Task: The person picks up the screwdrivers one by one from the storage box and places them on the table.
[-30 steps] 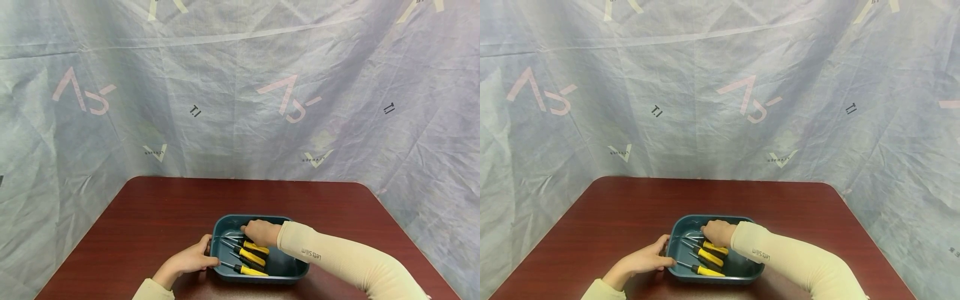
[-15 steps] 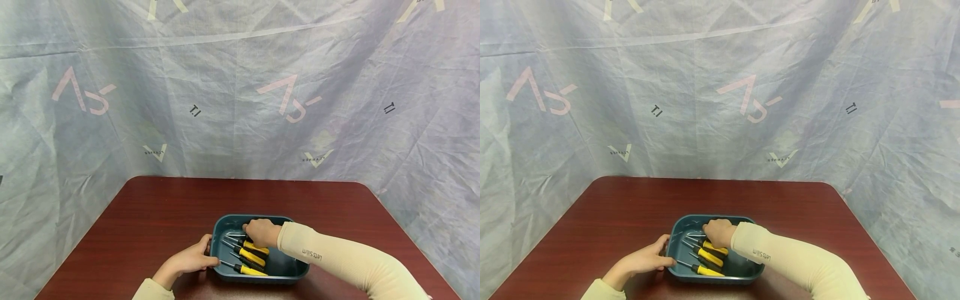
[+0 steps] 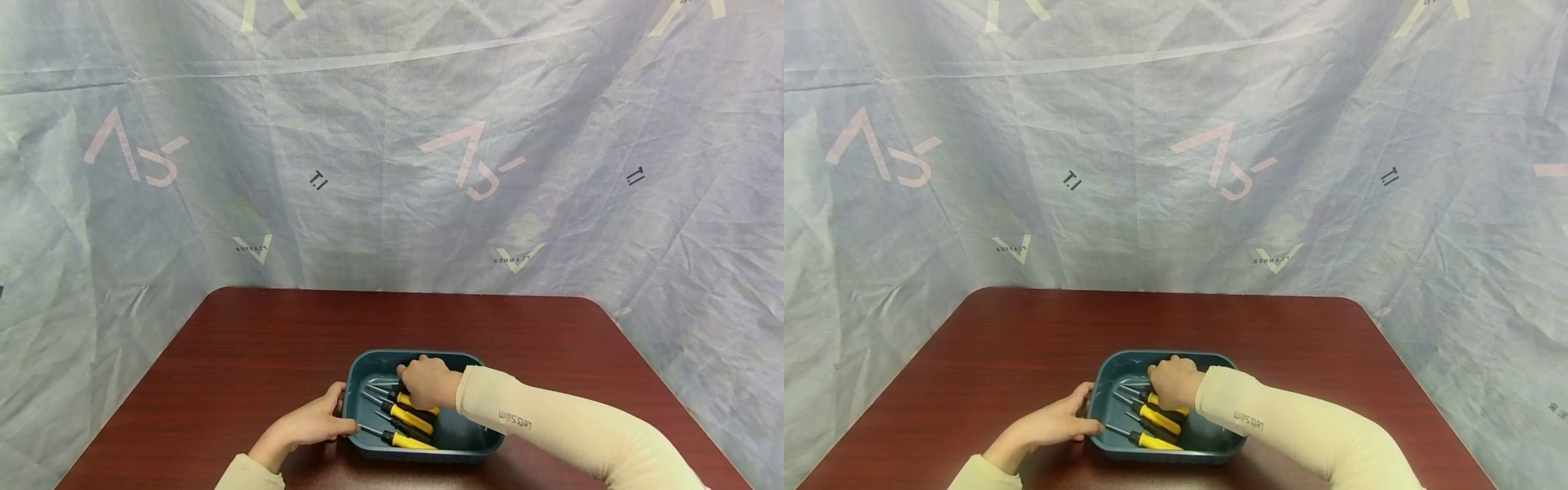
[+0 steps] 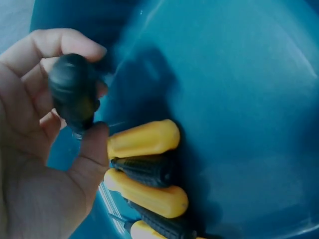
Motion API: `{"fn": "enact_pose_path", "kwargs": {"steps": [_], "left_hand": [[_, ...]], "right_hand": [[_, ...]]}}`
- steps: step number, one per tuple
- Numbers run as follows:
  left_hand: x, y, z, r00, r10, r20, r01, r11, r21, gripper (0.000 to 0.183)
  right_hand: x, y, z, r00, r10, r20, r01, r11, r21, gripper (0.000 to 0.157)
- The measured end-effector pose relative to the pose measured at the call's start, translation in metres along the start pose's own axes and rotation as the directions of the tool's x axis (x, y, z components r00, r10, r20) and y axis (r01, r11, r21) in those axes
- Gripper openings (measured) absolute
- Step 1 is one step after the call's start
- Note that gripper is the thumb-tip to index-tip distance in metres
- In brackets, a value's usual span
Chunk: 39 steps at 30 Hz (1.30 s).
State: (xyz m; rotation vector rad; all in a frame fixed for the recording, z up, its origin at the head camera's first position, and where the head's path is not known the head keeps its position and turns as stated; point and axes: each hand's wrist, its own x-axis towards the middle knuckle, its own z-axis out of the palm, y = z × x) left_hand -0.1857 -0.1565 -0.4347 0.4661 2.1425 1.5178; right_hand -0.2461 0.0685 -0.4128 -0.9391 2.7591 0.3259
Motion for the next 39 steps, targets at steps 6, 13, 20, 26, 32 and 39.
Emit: {"fn": "enact_pose_path", "kwargs": {"steps": [6, 13, 20, 26, 32, 39], "left_hand": [[0.000, 0.000, -0.001, 1.000, 0.001, -0.005, -0.001, 1.000, 0.005, 0.067], [0.000, 0.002, -0.001, 1.000, -0.002, -0.002, 0.002, 1.000, 0.008, 0.066], [0.000, 0.001, 0.000, 1.000, 0.012, -0.017, -0.012, 1.000, 0.024, 0.065], [0.000, 0.001, 0.001, 1.000, 0.012, -0.026, -0.011, 1.000, 0.029, 0.064], [-0.001, 0.001, 0.001, 1.000, 0.003, -0.020, -0.003, 1.000, 0.024, 0.063], [-0.001, 0.003, 0.001, 1.000, -0.001, -0.017, 0.001, 1.000, 0.019, 0.064]], "right_hand": [[-0.003, -0.003, -0.004, 0.999, 0.045, -0.011, -0.046, 0.993, -0.108, 0.034], [-0.007, -0.002, -0.007, 0.998, 0.048, -0.038, -0.055, 0.980, -0.191, 0.030], [-0.010, 0.001, -0.009, 0.996, 0.022, -0.083, -0.040, 0.974, -0.223, 0.025], [-0.012, 0.005, -0.011, 0.993, 0.010, -0.116, -0.033, 0.979, -0.203, 0.024], [-0.014, 0.011, -0.010, 0.988, 0.024, -0.151, -0.054, 0.980, -0.194, 0.029], [-0.019, 0.019, -0.011, 0.971, -0.023, -0.240, -0.033, 0.974, -0.225, 0.029]]}}
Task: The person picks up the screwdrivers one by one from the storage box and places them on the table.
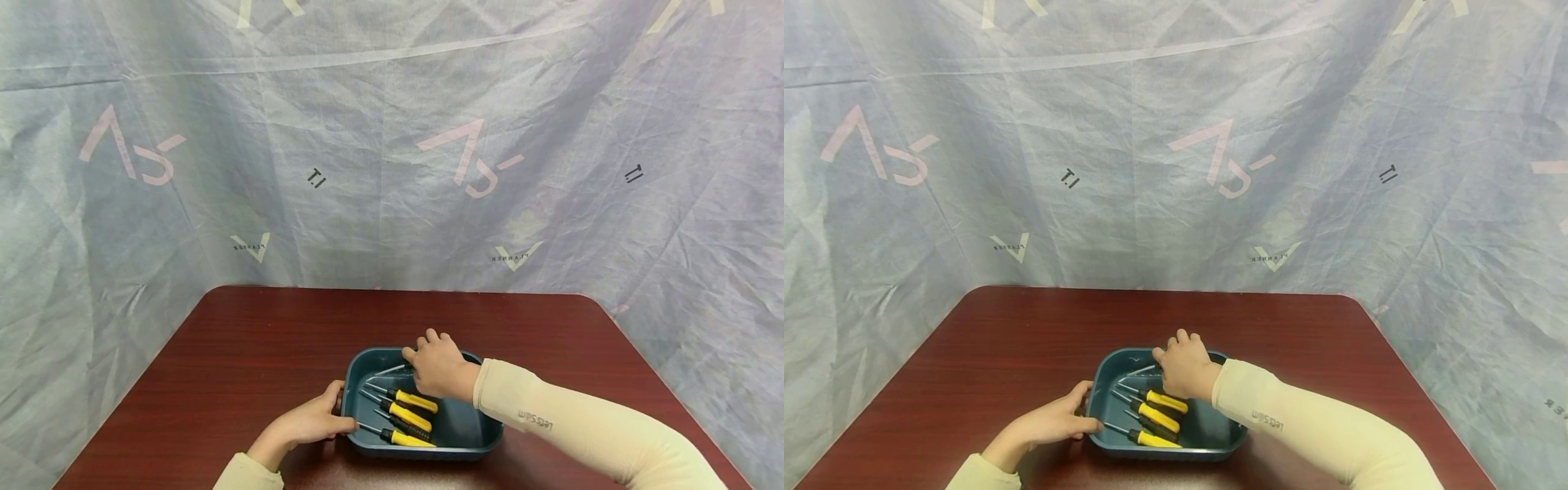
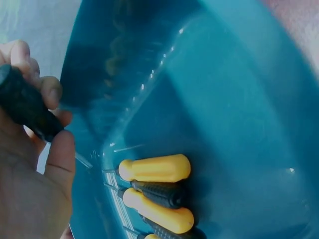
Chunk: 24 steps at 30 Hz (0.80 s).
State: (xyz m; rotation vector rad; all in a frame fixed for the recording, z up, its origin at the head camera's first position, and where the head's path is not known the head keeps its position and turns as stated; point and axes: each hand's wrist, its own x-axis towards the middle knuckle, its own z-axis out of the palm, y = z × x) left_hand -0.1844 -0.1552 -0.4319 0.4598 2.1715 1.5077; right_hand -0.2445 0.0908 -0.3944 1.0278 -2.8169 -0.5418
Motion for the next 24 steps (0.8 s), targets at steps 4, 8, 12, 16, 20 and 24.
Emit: {"fn": "enact_pose_path", "kwargs": {"steps": [4, 8, 12, 16, 20, 24], "left_hand": [[0.000, -0.001, 0.000, 1.000, 0.002, 0.002, -0.002, 1.000, 0.002, 0.064], [0.000, -0.003, 0.000, 1.000, 0.001, 0.000, -0.001, 1.000, 0.003, 0.065], [0.001, -0.005, -0.001, 1.000, 0.002, -0.004, -0.002, 1.000, 0.003, 0.065], [0.001, -0.004, -0.001, 1.000, 0.005, -0.004, -0.005, 1.000, 0.003, 0.065], [0.001, -0.003, -0.001, 1.000, 0.001, -0.004, -0.001, 1.000, 0.006, 0.065], [0.001, -0.003, -0.001, 1.000, -0.005, -0.005, 0.005, 1.000, 0.009, 0.065]], "right_hand": [[-0.002, 0.005, 0.000, 0.999, -0.007, -0.040, 0.007, 1.000, 0.004, 0.030], [-0.002, 0.010, 0.000, 0.997, -0.008, -0.075, 0.009, 1.000, 0.007, 0.029], [-0.002, 0.015, 0.000, 0.996, -0.011, -0.092, 0.013, 1.000, 0.017, 0.028], [-0.004, 0.018, -0.001, 0.996, -0.005, -0.094, 0.006, 1.000, 0.015, 0.027], [-0.005, 0.023, 0.000, 0.995, 0.014, -0.095, -0.012, 1.000, 0.014, 0.025], [-0.006, 0.028, -0.001, 0.994, 0.032, -0.100, -0.030, 0.999, 0.021, 0.027]]}}
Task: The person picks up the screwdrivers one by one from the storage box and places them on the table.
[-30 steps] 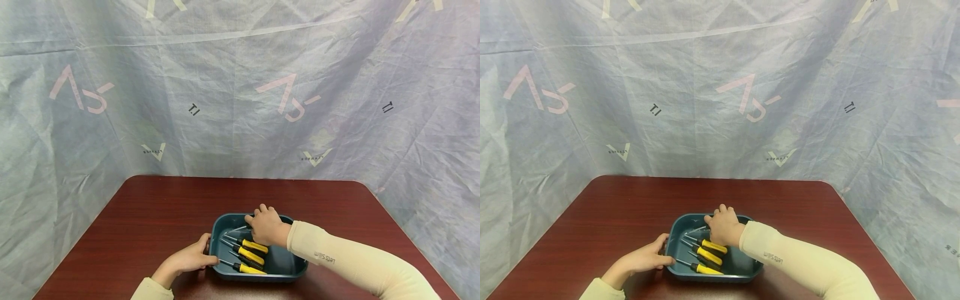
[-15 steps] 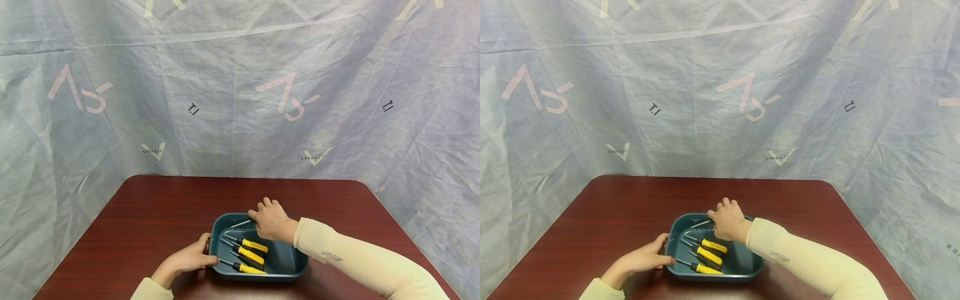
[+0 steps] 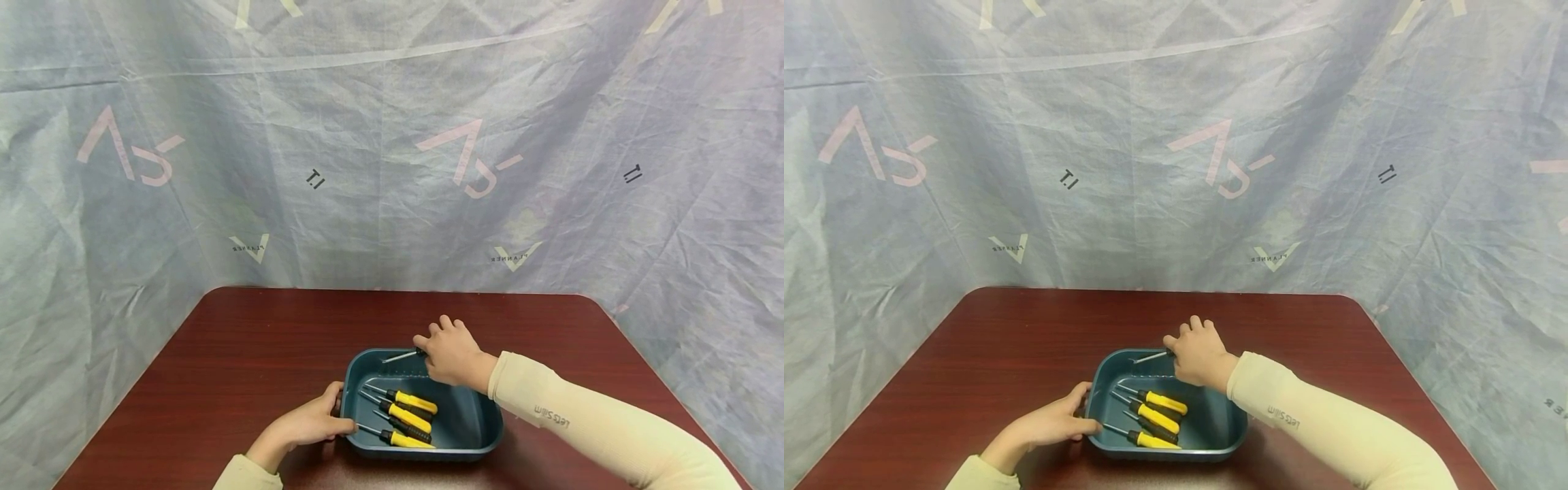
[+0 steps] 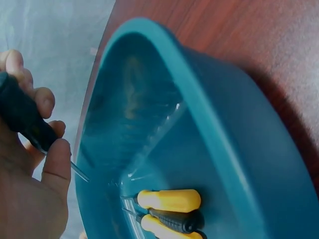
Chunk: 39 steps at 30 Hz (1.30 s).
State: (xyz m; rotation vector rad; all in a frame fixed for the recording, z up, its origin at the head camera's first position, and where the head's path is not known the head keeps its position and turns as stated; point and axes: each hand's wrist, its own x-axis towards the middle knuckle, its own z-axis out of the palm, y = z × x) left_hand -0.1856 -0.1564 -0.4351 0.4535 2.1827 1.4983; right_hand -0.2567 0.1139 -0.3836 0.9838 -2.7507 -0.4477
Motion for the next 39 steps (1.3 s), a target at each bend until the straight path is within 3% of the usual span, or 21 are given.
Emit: {"fn": "enact_pose_path", "kwargs": {"steps": [21, 39], "left_hand": [[-0.001, 0.001, 0.000, 1.000, 0.005, 0.011, -0.005, 1.000, -0.006, 0.065], [0.000, -0.001, 0.000, 1.000, -0.001, 0.013, 0.001, 1.000, -0.011, 0.067]], "right_hand": [[-0.008, 0.027, -0.004, 0.993, 0.103, -0.060, -0.102, 0.995, 0.021, 0.021], [-0.014, 0.052, 0.001, 0.972, 0.235, -0.025, -0.232, 0.968, 0.092, 0.030]]}}
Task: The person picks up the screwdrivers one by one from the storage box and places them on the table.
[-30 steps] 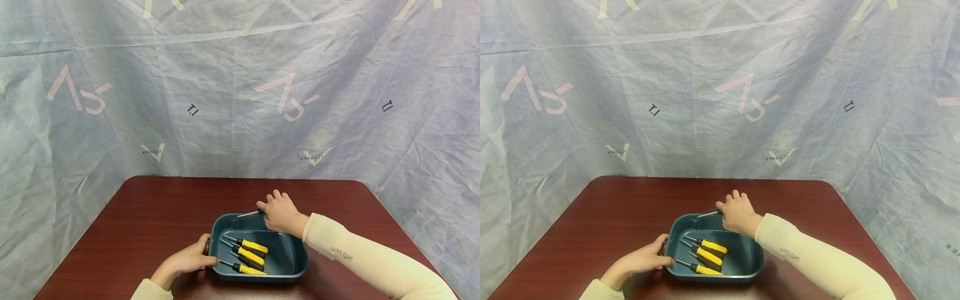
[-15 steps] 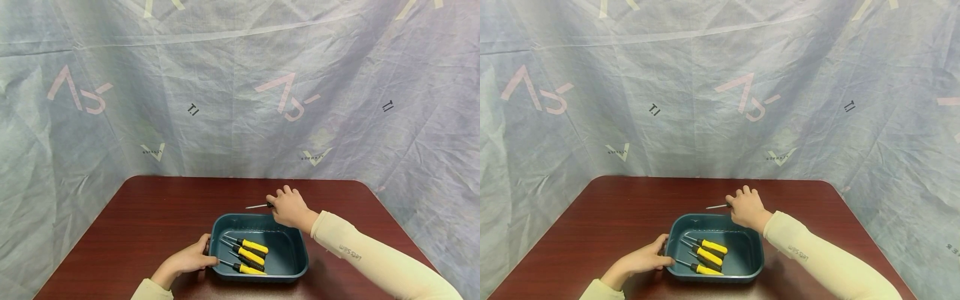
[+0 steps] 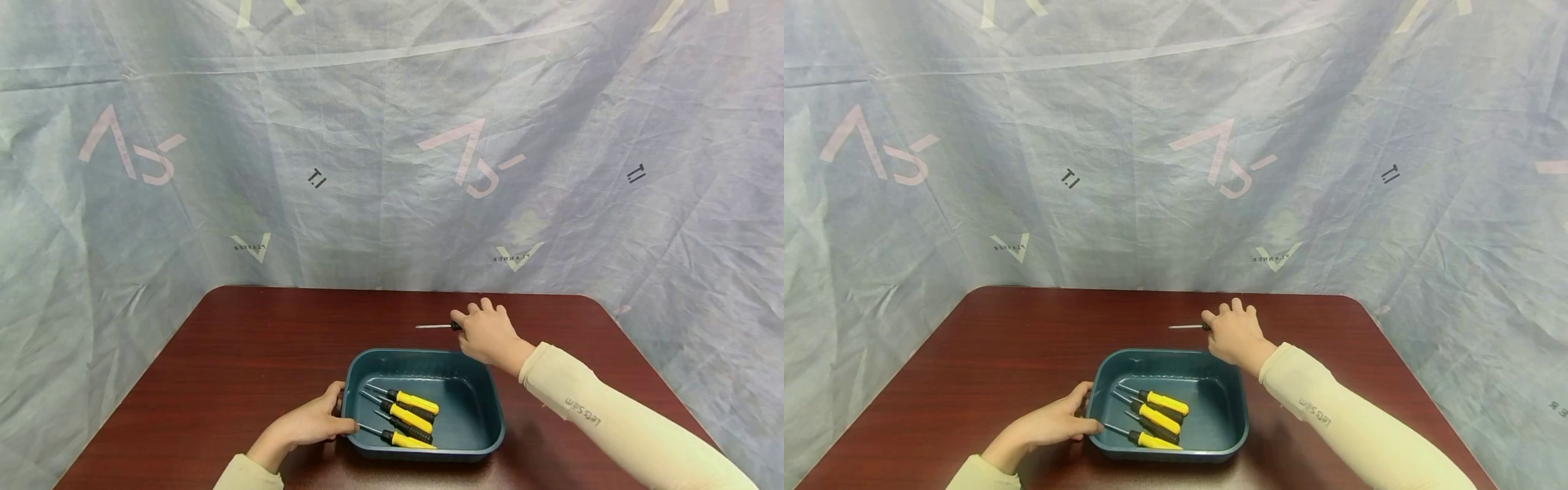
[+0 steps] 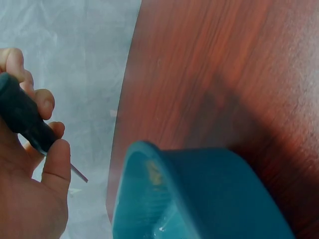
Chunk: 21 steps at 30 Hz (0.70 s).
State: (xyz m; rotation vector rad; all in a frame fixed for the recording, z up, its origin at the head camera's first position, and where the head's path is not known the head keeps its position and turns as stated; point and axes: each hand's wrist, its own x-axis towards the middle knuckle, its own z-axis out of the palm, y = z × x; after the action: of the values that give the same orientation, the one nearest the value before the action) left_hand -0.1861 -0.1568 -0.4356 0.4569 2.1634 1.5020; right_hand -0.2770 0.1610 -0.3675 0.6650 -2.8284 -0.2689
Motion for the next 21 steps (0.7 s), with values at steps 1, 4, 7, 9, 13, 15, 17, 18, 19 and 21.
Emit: {"fn": "enact_pose_path", "kwargs": {"steps": [1, 4, 7, 9, 13, 15, 17, 18, 19, 21], "left_hand": [[0.000, 0.000, 0.000, 1.000, 0.001, -0.001, -0.001, 1.000, 0.000, 0.067], [-0.001, 0.001, 0.000, 1.000, 0.004, -0.005, -0.004, 1.000, 0.001, 0.066], [-0.001, 0.002, 0.000, 1.000, 0.007, -0.010, -0.007, 1.000, -0.001, 0.064], [-0.001, 0.002, 0.000, 1.000, 0.007, -0.012, -0.007, 1.000, -0.003, 0.063], [0.000, 0.001, -0.001, 1.000, 0.007, -0.009, -0.007, 1.000, -0.004, 0.064], [0.000, 0.000, 0.000, 1.000, 0.009, -0.008, -0.009, 1.000, -0.003, 0.064], [0.000, -0.001, 0.000, 1.000, 0.010, -0.007, -0.010, 1.000, -0.002, 0.063], [0.000, -0.001, 0.000, 1.000, 0.009, -0.007, -0.010, 1.000, -0.004, 0.063], [0.000, -0.001, 0.000, 1.000, 0.009, -0.007, -0.009, 1.000, -0.005, 0.063], [0.000, 0.000, 0.000, 1.000, 0.007, -0.007, -0.007, 1.000, -0.006, 0.063]], "right_hand": [[0.000, 0.001, 0.000, 1.000, 0.007, 0.002, -0.007, 1.000, 0.008, 0.030], [0.000, 0.007, 0.002, 1.000, 0.025, 0.008, -0.025, 0.999, 0.032, 0.031], [0.000, 0.011, 0.005, 0.999, 0.050, 0.013, -0.051, 0.997, 0.050, 0.031], [0.000, 0.014, 0.007, 0.997, 0.070, 0.018, -0.071, 0.995, 0.064, 0.031], [0.000, 0.020, 0.010, 0.993, 0.112, 0.041, -0.115, 0.989, 0.096, 0.033], [0.000, 0.023, 0.011, 0.990, 0.131, 0.057, -0.137, 0.985, 0.105, 0.035], [0.000, 0.026, 0.012, 0.986, 0.149, 0.075, -0.157, 0.981, 0.113, 0.036], [0.000, 0.027, 0.013, 0.984, 0.157, 0.082, -0.166, 0.979, 0.116, 0.036], [-0.001, 0.028, 0.013, 0.982, 0.164, 0.090, -0.174, 0.978, 0.116, 0.036], [-0.001, 0.031, 0.014, 0.978, 0.178, 0.106, -0.191, 0.974, 0.123, 0.036]]}}
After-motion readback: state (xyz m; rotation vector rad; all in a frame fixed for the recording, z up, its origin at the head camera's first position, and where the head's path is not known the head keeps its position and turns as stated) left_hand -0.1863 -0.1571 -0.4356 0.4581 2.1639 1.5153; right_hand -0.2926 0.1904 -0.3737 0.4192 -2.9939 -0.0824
